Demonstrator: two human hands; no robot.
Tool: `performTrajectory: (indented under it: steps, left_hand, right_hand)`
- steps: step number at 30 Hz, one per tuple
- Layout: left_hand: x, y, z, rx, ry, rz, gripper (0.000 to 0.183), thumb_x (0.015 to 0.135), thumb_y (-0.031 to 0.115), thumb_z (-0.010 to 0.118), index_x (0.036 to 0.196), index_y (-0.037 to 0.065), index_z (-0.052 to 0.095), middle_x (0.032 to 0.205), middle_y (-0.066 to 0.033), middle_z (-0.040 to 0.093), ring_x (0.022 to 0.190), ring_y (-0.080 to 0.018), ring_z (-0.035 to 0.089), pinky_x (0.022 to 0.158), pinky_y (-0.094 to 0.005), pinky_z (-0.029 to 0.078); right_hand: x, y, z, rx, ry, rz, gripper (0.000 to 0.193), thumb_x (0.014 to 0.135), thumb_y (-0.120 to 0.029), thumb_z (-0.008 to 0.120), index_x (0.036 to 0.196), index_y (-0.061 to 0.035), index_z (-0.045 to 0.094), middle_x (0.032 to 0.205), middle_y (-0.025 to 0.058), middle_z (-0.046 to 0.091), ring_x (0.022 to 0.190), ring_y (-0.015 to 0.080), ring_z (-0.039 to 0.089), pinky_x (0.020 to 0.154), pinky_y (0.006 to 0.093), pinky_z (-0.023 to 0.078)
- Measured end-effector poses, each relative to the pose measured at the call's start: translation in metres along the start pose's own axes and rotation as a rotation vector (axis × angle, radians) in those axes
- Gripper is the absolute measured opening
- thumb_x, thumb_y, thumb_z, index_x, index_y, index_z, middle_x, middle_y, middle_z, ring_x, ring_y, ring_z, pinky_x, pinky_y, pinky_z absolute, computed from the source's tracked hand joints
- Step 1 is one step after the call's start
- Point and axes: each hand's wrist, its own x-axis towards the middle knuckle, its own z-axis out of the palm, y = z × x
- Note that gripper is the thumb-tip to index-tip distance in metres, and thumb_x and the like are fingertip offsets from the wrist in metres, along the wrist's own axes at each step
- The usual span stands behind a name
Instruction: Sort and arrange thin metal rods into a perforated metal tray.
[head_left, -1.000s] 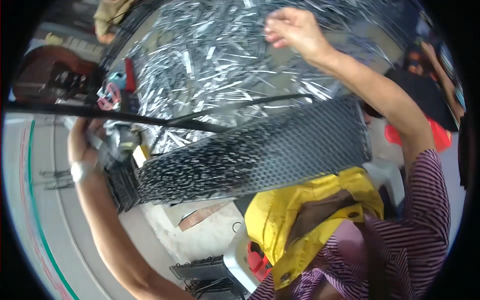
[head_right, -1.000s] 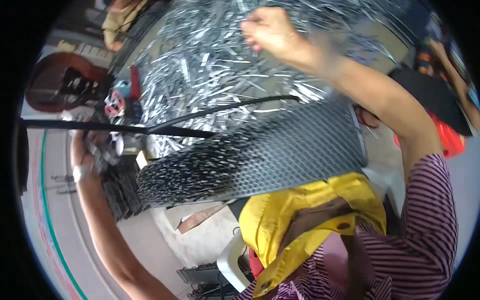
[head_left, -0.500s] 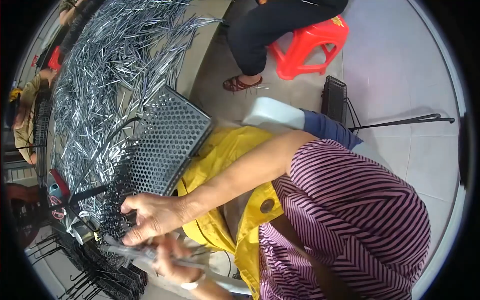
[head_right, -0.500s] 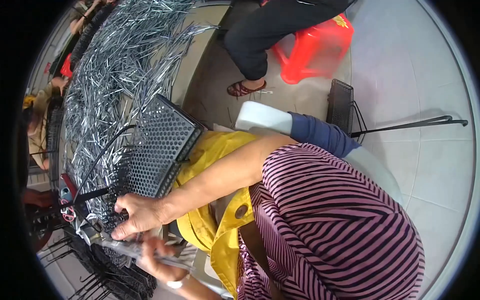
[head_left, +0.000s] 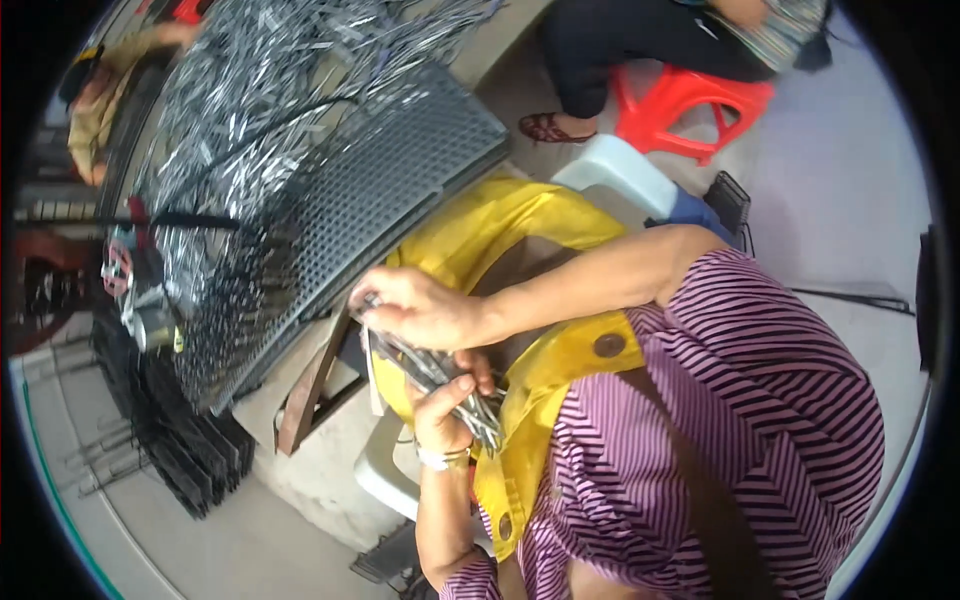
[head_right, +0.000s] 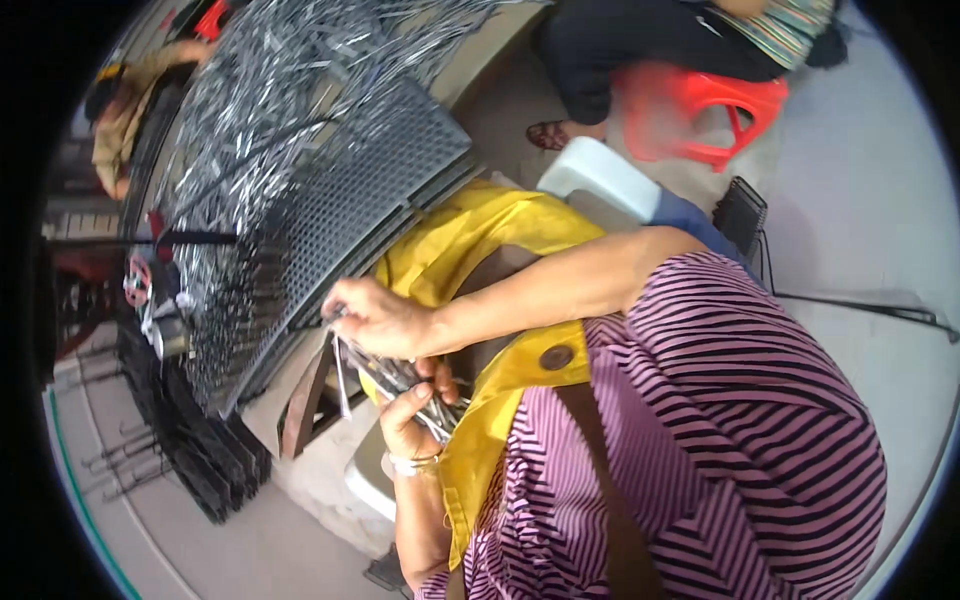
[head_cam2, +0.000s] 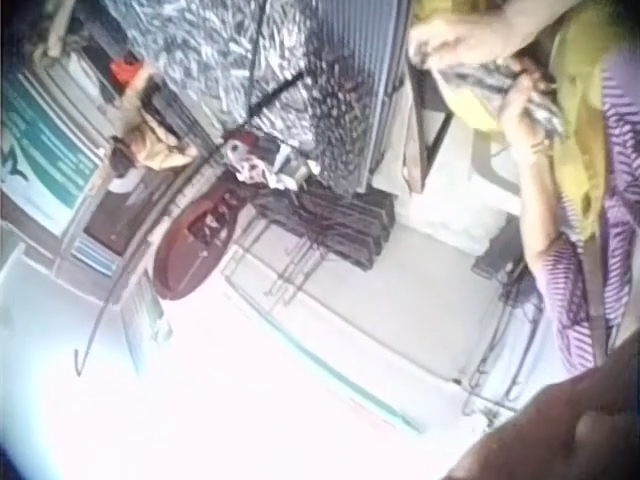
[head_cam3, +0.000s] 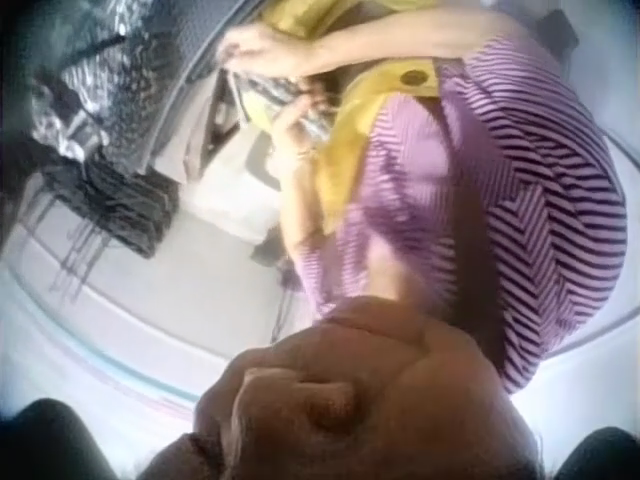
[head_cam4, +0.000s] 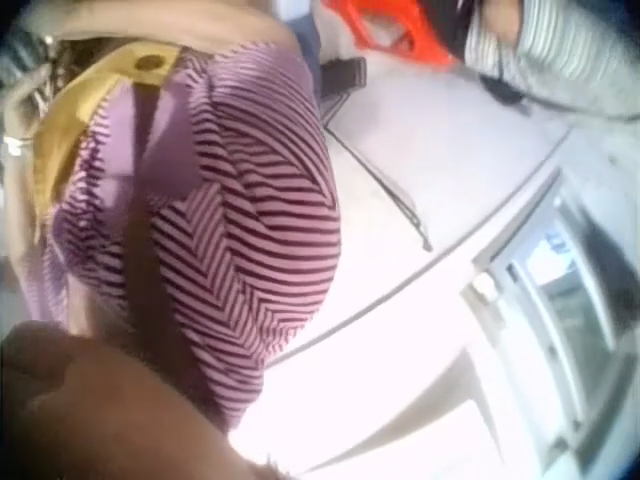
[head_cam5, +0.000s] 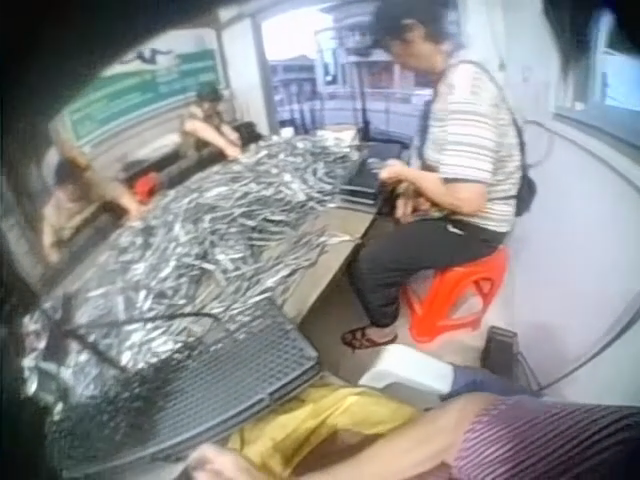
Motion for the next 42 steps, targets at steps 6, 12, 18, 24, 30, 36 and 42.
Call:
performTrajectory:
  steps: [6,12,18,24,30,36,42]
  left_hand:
    - [-0.005,0.004,-0.013,-0.19,-0.159,-0.041,0.038,0.062,0.013,0.062,0.093,-0.005,0.048,0.08,-0.0147,0.053,0.069,-0.0259,0.054,0.06,-0.0326,0.047]
    - [-0.002,0.001,-0.011,-0.047,-0.034,-0.03,0.025,0.072,0.004,0.062,0.091,0.0,0.047,0.072,-0.0113,0.053,0.059,-0.0221,0.053,0.05,-0.0292,0.044]
    - [0.0,0.0,-0.007,-0.11,0.013,-0.033,0.038,0.07,0.0,0.063,0.1,0.006,0.042,0.069,-0.0097,0.052,0.053,-0.0187,0.049,0.045,-0.0274,0.04]
    - [-0.007,0.0,-0.01,-0.147,-0.014,0.039,0.037,0.07,0.002,0.064,0.101,0.008,0.044,0.066,-0.0087,0.051,0.058,-0.0209,0.05,0.05,-0.0289,0.04]
    - [-0.012,-0.003,-0.015,-0.056,-0.007,0.126,0.037,0.07,0.003,0.064,0.101,0.006,0.045,0.067,-0.0075,0.053,0.066,-0.0228,0.05,0.07,-0.0376,0.042]
    - [-0.02,-0.003,-0.013,-0.113,-0.053,0.095,0.04,0.072,0.007,0.064,0.106,0.007,0.042,0.065,-0.0089,0.051,0.064,-0.0239,0.054,0.07,-0.0427,0.045]
    - [-0.019,-0.005,-0.025,-0.174,-0.166,0.11,0.055,0.065,-0.001,0.068,0.111,0.01,0.04,0.078,-0.0105,0.051,0.064,-0.0231,0.053,0.07,-0.0428,0.047]
  right_hand:
    - [-0.009,0.01,0.01,0.218,-0.039,0.005,0.016,0.084,-0.001,0.043,0.1,0.0025,0.044,0.082,0.0059,0.053,0.076,0.0093,0.052,0.067,0.0223,0.044]
    - [-0.012,0.002,0.006,0.455,-0.107,0.082,0.016,0.08,-0.001,0.049,0.095,0.0032,0.046,0.08,0.006,0.055,0.078,0.0106,0.054,0.068,0.0228,0.045]
    - [-0.007,0.009,-0.051,0.204,-0.007,0.368,0.018,0.084,-0.017,0.052,0.088,0.0006,0.056,0.072,0.0039,0.059,0.064,0.0081,0.057,0.057,0.0211,0.048]
    - [-0.003,0.061,-0.068,-0.784,-0.09,-0.489,0.014,0.074,0.001,0.052,0.087,0.0007,0.057,0.075,0.0132,0.059,0.067,0.0263,0.06,0.056,0.0346,0.049]
    - [0.031,0.059,-0.03,-1.098,-0.226,0.096,0.012,0.067,-0.004,0.047,0.073,0.0017,0.056,0.07,0.0207,0.057,0.066,0.0316,0.059,0.056,0.0402,0.047]
    - [0.044,0.09,-0.034,-1.182,-0.315,-0.042,0.017,0.069,-0.013,0.046,0.061,-0.0014,0.056,0.066,0.0179,0.057,0.064,0.0324,0.058,0.054,0.0418,0.045]
    - [0.029,0.037,-0.031,-1.39,-0.769,-0.454,0.013,0.071,-0.009,0.042,0.074,-0.0005,0.052,0.061,0.0148,0.055,0.059,0.029,0.057,0.048,0.0391,0.043]
